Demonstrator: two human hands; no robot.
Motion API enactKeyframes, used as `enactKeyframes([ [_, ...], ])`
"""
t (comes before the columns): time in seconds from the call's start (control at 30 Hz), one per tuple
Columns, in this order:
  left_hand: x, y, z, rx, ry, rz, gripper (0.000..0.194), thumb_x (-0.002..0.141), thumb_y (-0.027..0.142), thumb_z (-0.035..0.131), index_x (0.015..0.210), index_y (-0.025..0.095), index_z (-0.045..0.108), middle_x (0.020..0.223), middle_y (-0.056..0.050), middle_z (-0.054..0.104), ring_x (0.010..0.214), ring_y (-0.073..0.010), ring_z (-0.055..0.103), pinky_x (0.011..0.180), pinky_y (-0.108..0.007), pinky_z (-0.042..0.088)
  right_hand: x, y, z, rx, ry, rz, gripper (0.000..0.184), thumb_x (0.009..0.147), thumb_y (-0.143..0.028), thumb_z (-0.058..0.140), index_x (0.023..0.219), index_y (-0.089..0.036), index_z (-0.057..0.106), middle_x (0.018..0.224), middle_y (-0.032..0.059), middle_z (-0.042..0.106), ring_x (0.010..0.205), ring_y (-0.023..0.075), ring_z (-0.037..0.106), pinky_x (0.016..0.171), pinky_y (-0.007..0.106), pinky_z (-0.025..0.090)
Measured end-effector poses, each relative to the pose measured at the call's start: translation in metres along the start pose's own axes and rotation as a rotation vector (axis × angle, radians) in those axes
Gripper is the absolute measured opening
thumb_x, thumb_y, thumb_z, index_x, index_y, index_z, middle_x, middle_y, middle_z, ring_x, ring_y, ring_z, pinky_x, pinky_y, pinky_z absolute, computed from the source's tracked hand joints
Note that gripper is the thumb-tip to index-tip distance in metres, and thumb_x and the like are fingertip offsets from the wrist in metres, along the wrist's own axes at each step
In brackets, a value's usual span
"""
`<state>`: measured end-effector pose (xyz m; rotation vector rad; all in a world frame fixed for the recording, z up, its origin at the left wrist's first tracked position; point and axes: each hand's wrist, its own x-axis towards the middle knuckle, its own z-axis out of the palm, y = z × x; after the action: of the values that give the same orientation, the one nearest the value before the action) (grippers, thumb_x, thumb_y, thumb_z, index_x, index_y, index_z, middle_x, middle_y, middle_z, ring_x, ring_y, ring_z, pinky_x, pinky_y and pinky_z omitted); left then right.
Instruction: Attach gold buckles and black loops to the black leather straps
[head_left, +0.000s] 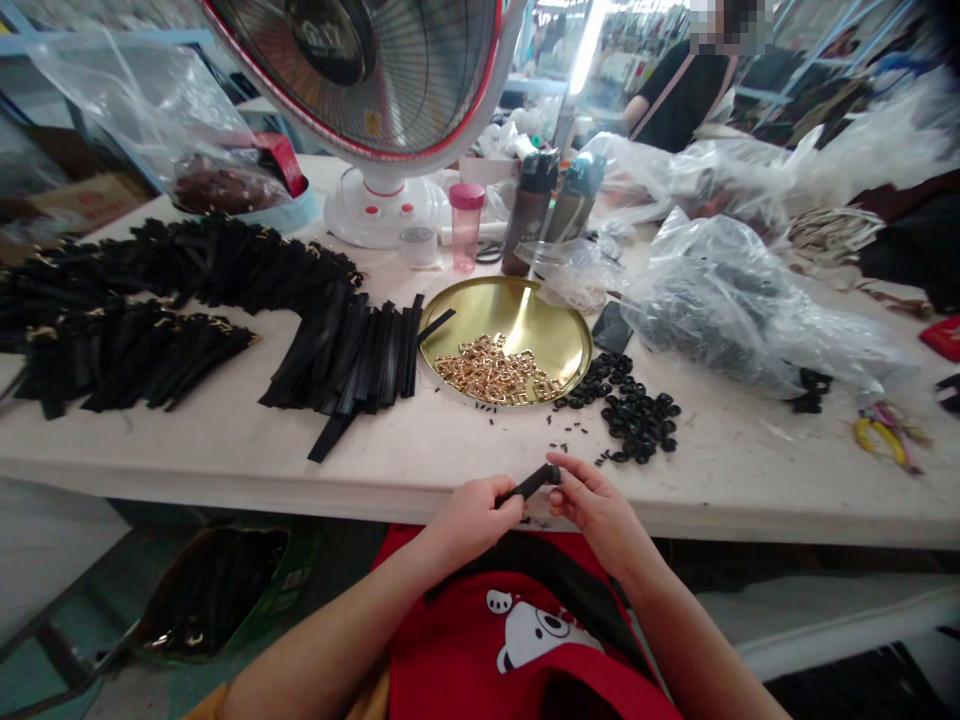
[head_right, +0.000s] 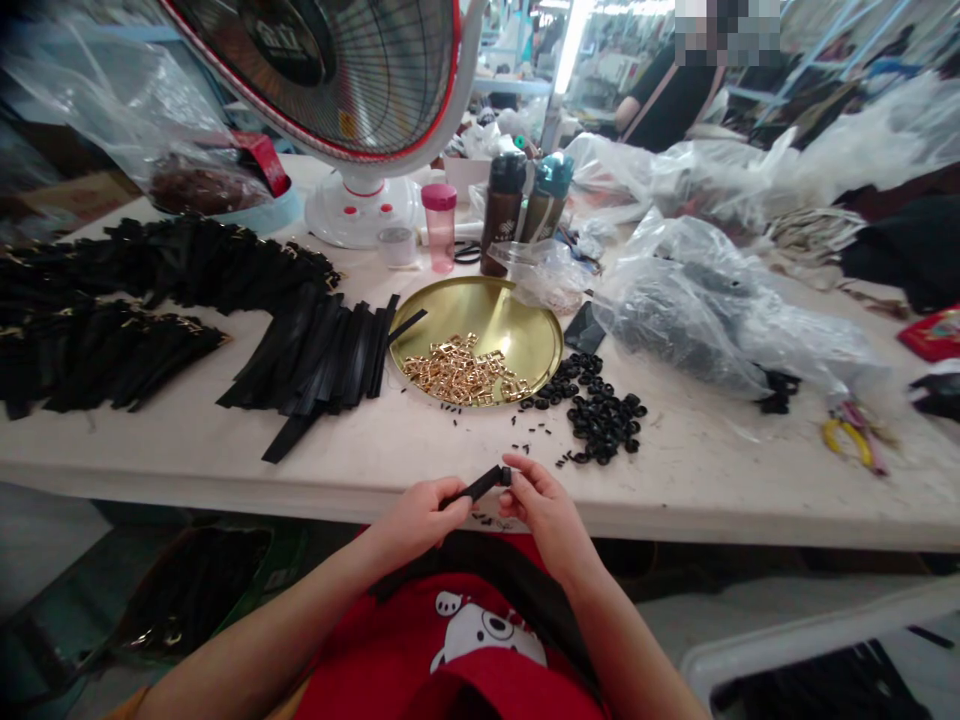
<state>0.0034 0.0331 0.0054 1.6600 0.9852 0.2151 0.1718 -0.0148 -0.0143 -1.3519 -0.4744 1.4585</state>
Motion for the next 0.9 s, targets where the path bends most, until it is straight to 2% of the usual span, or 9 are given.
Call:
enactKeyframes([
  [0.1,-0.002,0.001,0.004,0.112,0.044,0.039,0.024,0.079,0.029,0.039,0.072,0.016,0.057,0.061,0.001,0.052,0.057,-0.012,0.046,0.049,-0.021,0.028,-0.001,0.002,-0.002,0.009,0.019,-0.002,0.029,0.069,-0.037,0.066,0.092,-0.02,0.064,0.08,0.0004,0.064,0.061,0.0089,0.056,0.062,0.023,0.049],
  [0.2,-0.004,0.003,0.007,0.156,0.061,0.045,0.024,0.079,0.029,0.038,0.074,0.016,0.058,0.063,0.0,0.056,0.058,-0.013,0.049,0.05,-0.021,0.029,-0.005,0.002,-0.003,-0.042,0.01,-0.057,0.032,0.072,-0.041,0.062,0.097,-0.021,0.063,0.091,0.0024,0.065,0.069,0.0109,0.058,0.07,0.026,0.05],
  [0.37,-0.003,0.011,0.008,0.122,-0.027,0.007,0.035,0.085,0.034,0.029,0.078,0.016,0.058,0.061,-0.001,0.057,0.049,-0.012,0.048,0.049,-0.022,0.031,-0.009,0.005,-0.005,-0.128,-0.004,-0.062,0.031,0.068,-0.038,0.067,0.093,-0.02,0.064,0.075,-0.0007,0.066,0.063,0.0106,0.058,0.07,0.027,0.048],
  [0.43,-0.002,0.011,0.008,0.215,0.007,0.052,0.034,0.085,0.033,0.031,0.075,0.016,0.059,0.062,-0.002,0.059,0.052,-0.0132,0.049,0.051,-0.022,0.03,-0.009,0.007,-0.007,-0.147,-0.006,-0.059,0.03,0.067,-0.038,0.067,0.092,-0.02,0.064,0.071,-0.0011,0.066,0.061,0.0113,0.058,0.068,0.028,0.048],
  [0.6,-0.002,0.007,0.008,0.428,0.052,0.157,0.032,0.085,0.032,0.035,0.076,0.017,0.062,0.072,-0.007,0.064,0.062,-0.0168,0.053,0.056,-0.024,0.031,-0.008,0.008,-0.009,-0.416,-0.015,-0.173,0.029,0.065,-0.038,0.067,0.087,-0.019,0.066,0.061,-0.0004,0.064,0.061,0.0158,0.058,0.065,0.031,0.046],
  [0.77,0.002,0.011,0.012,0.345,0.07,0.151,0.034,0.087,0.032,0.031,0.078,0.017,0.06,0.071,-0.005,0.063,0.062,-0.016,0.053,0.055,-0.023,0.032,-0.006,-0.002,-0.008,-0.266,-0.038,-0.054,0.03,0.063,-0.04,0.068,0.083,-0.018,0.065,0.062,-0.0009,0.062,0.059,0.0137,0.056,0.065,0.03,0.045],
  [0.83,0.003,0.012,0.011,0.261,0.029,0.117,0.035,0.088,0.034,0.03,0.077,0.017,0.059,0.068,-0.004,0.062,0.059,-0.0143,0.053,0.054,-0.022,0.033,-0.005,-0.004,-0.009,-0.266,-0.027,-0.064,0.026,0.062,-0.04,0.069,0.077,-0.018,0.065,0.06,-0.0021,0.059,0.057,0.0123,0.052,0.061,0.027,0.042],
  [0.9,0.001,0.01,0.008,0.172,-0.06,0.078,0.034,0.087,0.034,0.03,0.086,0.017,0.059,0.067,-0.002,0.062,0.054,-0.0128,0.052,0.054,-0.022,0.035,-0.003,-0.004,-0.01,-0.291,-0.023,-0.083,0.024,0.063,-0.039,0.069,0.072,-0.018,0.065,0.057,-0.0033,0.055,0.055,0.0115,0.048,0.058,0.025,0.039],
])
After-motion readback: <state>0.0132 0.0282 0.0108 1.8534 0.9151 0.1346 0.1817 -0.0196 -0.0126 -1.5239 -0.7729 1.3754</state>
